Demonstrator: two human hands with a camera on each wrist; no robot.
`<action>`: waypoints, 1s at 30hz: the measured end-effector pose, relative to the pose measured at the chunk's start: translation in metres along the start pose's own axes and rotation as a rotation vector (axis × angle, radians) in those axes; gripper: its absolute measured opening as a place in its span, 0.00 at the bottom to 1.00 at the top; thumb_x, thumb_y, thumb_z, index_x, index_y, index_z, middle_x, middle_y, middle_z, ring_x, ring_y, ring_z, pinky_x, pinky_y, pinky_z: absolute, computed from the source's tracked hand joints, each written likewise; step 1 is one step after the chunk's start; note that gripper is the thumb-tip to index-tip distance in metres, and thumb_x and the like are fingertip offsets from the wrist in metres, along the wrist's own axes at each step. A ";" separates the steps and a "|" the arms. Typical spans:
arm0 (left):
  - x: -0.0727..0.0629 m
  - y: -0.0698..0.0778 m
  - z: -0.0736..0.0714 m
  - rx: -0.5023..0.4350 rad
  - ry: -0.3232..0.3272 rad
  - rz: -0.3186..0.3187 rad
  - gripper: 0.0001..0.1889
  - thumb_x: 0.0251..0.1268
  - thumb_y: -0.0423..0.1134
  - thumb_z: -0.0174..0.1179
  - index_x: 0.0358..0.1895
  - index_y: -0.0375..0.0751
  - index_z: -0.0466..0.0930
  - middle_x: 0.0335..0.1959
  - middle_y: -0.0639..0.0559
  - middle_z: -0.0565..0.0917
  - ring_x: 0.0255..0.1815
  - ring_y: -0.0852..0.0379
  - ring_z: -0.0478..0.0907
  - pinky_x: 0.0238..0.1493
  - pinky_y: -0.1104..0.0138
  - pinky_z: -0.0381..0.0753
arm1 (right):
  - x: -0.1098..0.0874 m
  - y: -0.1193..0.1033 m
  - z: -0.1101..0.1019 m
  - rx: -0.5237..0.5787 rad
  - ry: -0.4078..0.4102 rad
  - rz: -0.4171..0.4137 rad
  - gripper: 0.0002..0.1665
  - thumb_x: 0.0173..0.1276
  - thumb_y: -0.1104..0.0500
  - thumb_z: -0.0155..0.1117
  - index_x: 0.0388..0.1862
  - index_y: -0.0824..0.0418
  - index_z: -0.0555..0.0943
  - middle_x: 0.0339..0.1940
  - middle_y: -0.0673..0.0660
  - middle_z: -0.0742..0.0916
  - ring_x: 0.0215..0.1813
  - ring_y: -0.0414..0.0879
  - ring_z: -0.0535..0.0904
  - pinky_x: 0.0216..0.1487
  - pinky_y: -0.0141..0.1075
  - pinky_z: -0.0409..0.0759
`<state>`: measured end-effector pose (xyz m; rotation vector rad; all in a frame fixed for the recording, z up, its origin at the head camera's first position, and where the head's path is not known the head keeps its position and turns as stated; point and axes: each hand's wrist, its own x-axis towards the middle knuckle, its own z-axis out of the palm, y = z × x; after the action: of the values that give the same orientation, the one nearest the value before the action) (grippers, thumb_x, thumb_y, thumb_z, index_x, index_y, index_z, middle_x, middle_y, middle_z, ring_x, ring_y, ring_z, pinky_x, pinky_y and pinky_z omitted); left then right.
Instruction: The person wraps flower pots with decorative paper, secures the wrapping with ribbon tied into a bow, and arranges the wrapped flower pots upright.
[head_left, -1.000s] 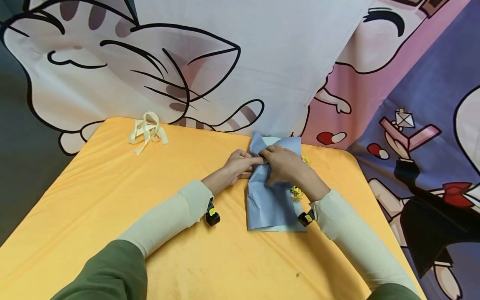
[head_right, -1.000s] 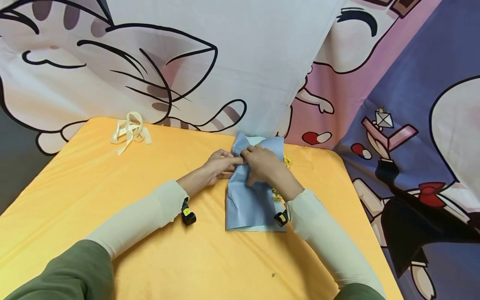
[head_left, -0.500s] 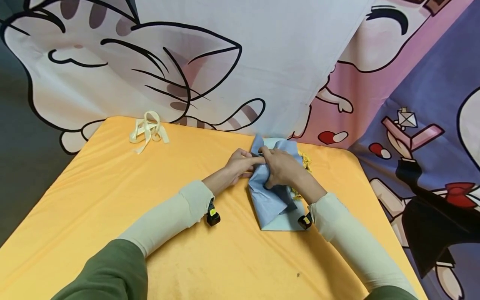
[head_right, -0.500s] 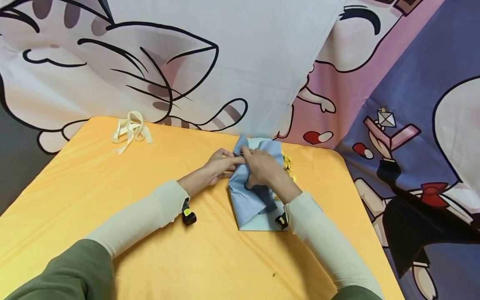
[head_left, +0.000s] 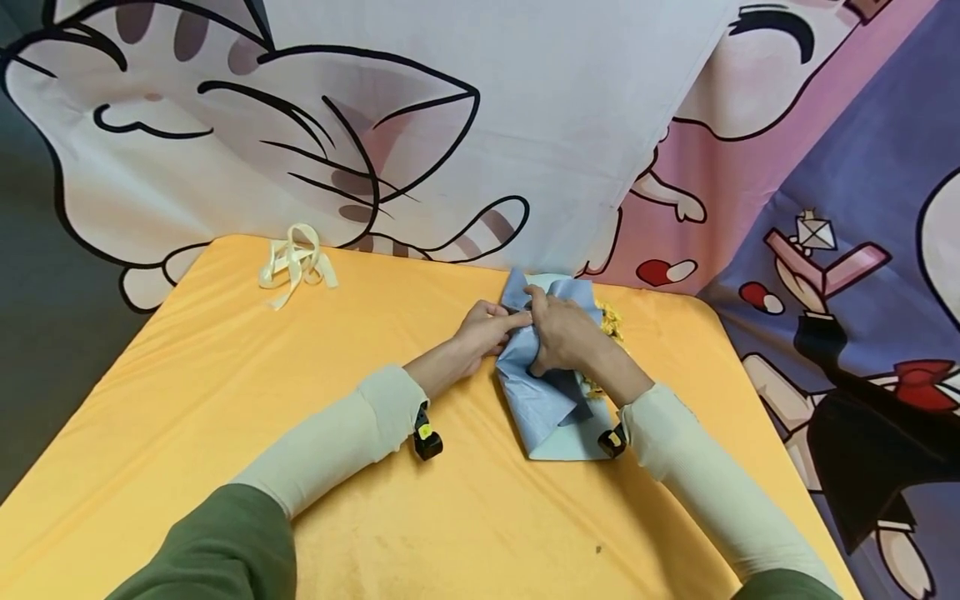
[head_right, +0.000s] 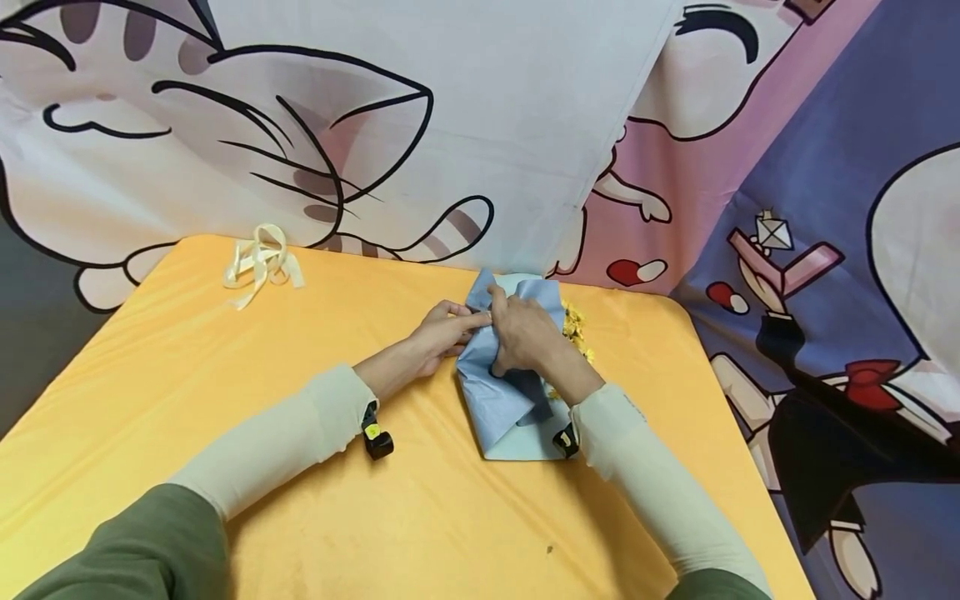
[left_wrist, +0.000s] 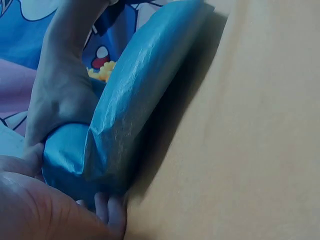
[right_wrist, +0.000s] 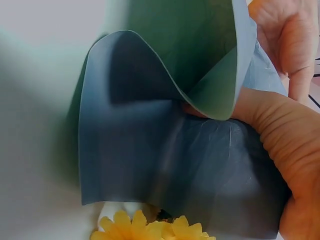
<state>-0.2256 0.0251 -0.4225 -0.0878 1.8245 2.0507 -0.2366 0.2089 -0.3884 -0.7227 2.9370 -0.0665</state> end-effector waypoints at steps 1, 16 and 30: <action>-0.001 0.000 0.001 0.010 0.014 -0.008 0.20 0.78 0.49 0.74 0.38 0.47 0.70 0.29 0.58 0.75 0.28 0.60 0.73 0.33 0.69 0.71 | 0.000 0.000 0.000 -0.004 0.002 0.000 0.85 0.42 0.48 0.99 0.90 0.67 0.55 0.70 0.68 0.87 0.74 0.65 0.83 0.83 0.60 0.75; 0.026 0.011 -0.006 0.809 -0.090 0.419 0.35 0.95 0.66 0.27 0.85 0.53 0.70 0.82 0.47 0.78 0.84 0.41 0.73 0.88 0.42 0.62 | -0.002 -0.002 0.012 -0.065 0.062 -0.054 0.72 0.42 0.44 0.99 0.73 0.69 0.62 0.65 0.70 0.88 0.70 0.61 0.85 0.73 0.59 0.79; 0.031 0.013 -0.004 1.018 -0.180 0.446 0.40 0.93 0.69 0.21 0.88 0.55 0.68 0.85 0.53 0.77 0.78 0.41 0.81 0.77 0.45 0.61 | -0.028 -0.011 0.015 -0.179 0.231 0.018 0.71 0.47 0.41 0.99 0.78 0.69 0.67 0.74 0.74 0.77 0.77 0.73 0.70 0.81 0.66 0.71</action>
<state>-0.2590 0.0281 -0.4196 0.8024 2.6709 1.0433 -0.2052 0.2120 -0.3998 -0.7590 3.2007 0.1253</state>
